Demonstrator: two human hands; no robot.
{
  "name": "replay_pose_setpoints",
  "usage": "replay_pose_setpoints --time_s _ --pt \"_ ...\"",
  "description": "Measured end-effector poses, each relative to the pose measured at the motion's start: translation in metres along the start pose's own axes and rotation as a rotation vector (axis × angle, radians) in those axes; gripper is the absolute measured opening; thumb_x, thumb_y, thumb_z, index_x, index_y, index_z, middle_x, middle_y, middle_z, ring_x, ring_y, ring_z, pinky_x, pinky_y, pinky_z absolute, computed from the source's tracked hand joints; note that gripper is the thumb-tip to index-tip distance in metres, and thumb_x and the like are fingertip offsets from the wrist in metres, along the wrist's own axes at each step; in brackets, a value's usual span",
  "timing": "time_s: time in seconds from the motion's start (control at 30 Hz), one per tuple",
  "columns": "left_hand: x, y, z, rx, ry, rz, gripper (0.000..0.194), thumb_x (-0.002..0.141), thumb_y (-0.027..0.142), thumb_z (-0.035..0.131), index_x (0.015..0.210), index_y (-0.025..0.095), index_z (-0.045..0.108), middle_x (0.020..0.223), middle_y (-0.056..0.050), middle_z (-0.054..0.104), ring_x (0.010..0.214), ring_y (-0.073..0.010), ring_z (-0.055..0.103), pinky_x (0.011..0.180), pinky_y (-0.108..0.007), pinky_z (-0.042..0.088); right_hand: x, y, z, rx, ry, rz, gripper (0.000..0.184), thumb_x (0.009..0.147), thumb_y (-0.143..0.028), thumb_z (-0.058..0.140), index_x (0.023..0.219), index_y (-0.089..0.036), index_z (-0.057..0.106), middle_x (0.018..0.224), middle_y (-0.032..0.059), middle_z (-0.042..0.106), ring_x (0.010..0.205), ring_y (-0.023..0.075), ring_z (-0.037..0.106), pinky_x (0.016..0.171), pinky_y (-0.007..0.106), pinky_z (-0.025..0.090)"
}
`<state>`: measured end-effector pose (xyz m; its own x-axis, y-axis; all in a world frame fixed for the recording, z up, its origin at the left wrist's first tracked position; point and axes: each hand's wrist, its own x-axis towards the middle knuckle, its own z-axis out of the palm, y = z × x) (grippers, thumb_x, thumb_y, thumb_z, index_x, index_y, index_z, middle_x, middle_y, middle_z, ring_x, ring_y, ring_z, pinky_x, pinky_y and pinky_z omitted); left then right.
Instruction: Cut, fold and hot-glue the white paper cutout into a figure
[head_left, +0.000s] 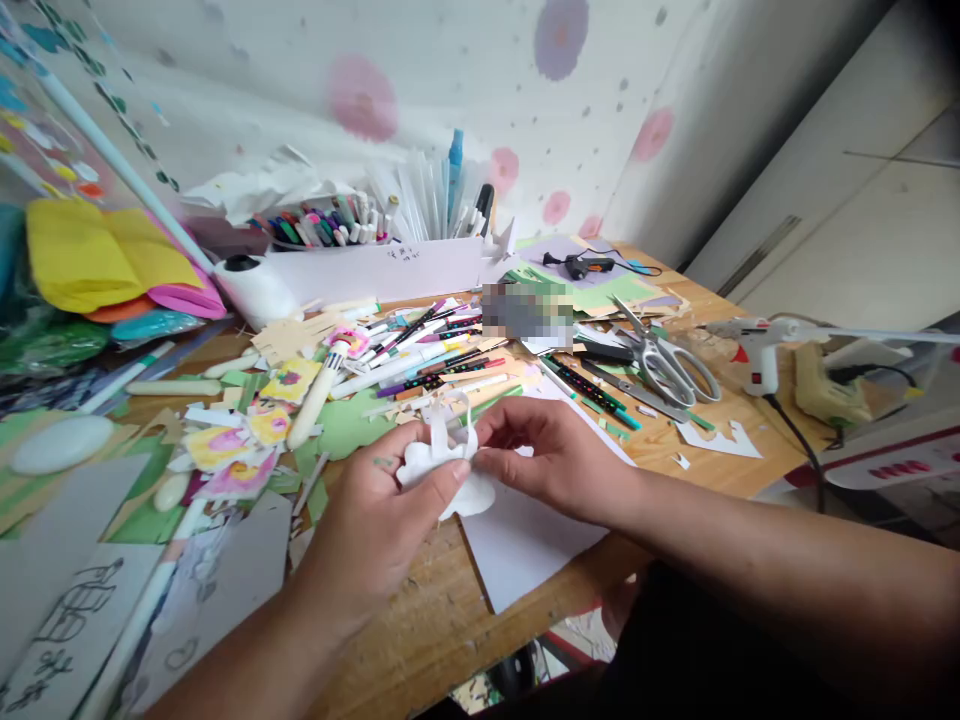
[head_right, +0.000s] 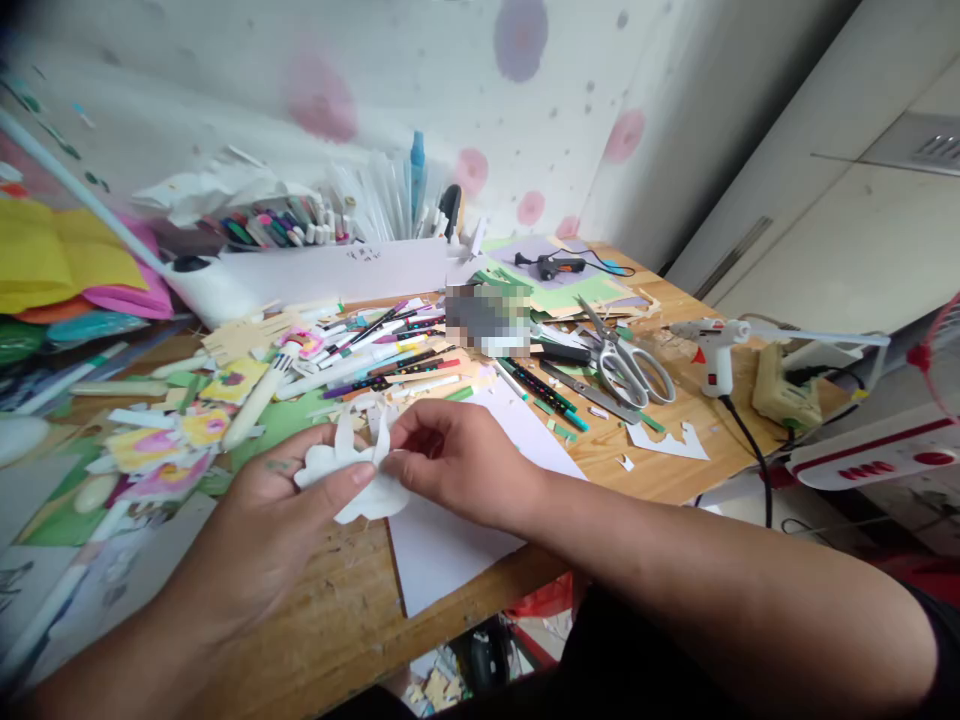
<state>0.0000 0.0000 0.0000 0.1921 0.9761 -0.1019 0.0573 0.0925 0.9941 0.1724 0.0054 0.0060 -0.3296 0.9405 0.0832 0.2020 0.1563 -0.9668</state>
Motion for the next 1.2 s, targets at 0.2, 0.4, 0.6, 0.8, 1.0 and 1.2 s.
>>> replay_pose_setpoints --time_s 0.2,0.4,0.6,0.8,1.0,1.2 --pt "0.001 -0.001 0.002 -0.124 0.004 -0.026 0.013 0.072 0.026 0.069 0.084 0.021 0.068 0.072 0.000 0.066 0.070 -0.0186 0.059 0.067 -0.029 0.045 -0.001 0.001 0.001 -0.459 0.197 -0.425 0.023 0.074 -0.013 0.065 0.092 -0.018 0.053 0.088 0.0041 0.056 0.078 0.0156 0.054 0.070 0.031 0.049" --pt "0.000 -0.008 -0.003 -0.140 -0.068 -0.023 0.003 0.079 0.026 0.065 0.079 0.023 0.066 0.070 0.004 0.062 0.070 -0.0143 0.056 0.071 -0.026 0.044 -0.003 -0.001 0.006 -0.817 0.319 -0.693 0.005 0.078 -0.012 0.063 0.079 -0.017 0.061 0.086 0.0058 0.051 0.077 0.0174 0.050 0.066 0.032 0.045" --pt "0.000 -0.001 -0.002 -0.051 -0.001 -0.008 0.005 0.078 0.026 0.062 0.081 0.023 0.064 0.069 0.004 0.062 0.074 -0.0166 0.057 0.067 -0.025 0.043 0.003 -0.005 0.008 -0.807 0.274 -0.675 0.006 0.078 -0.013 0.061 0.074 -0.016 0.064 0.080 0.0061 0.054 0.075 0.0180 0.050 0.067 0.032 0.044" --pt "-0.001 0.012 -0.004 0.220 0.063 0.031 0.003 0.070 0.020 0.059 0.068 0.019 0.061 0.073 0.000 0.065 0.075 -0.0214 0.058 0.067 -0.030 0.043 0.011 -0.006 0.013 -0.907 0.203 -0.667 0.008 0.074 -0.010 0.055 0.071 -0.016 0.061 0.079 0.0077 0.058 0.074 0.0198 0.049 0.068 0.034 0.040" --pt "0.001 0.013 -0.007 0.302 0.116 0.007 0.005 0.067 0.018 0.059 0.064 0.020 0.062 0.062 0.003 0.062 0.063 -0.0190 0.055 0.056 -0.027 0.038 0.015 -0.004 0.016 -1.176 0.160 -0.664 0.015 0.081 -0.017 0.048 0.072 -0.016 0.060 0.082 0.0098 0.060 0.072 0.0214 0.046 0.067 0.038 0.036" --pt "0.003 0.004 -0.009 -0.006 0.109 -0.044 0.010 0.071 0.025 0.064 0.079 0.020 0.068 0.065 0.001 0.066 0.059 -0.0184 0.058 0.056 -0.028 0.043 0.021 -0.007 0.002 -1.127 0.271 -0.569 0.011 0.079 -0.009 0.046 0.077 -0.015 0.055 0.086 0.0132 0.058 0.083 0.0250 0.052 0.072 0.041 0.041"
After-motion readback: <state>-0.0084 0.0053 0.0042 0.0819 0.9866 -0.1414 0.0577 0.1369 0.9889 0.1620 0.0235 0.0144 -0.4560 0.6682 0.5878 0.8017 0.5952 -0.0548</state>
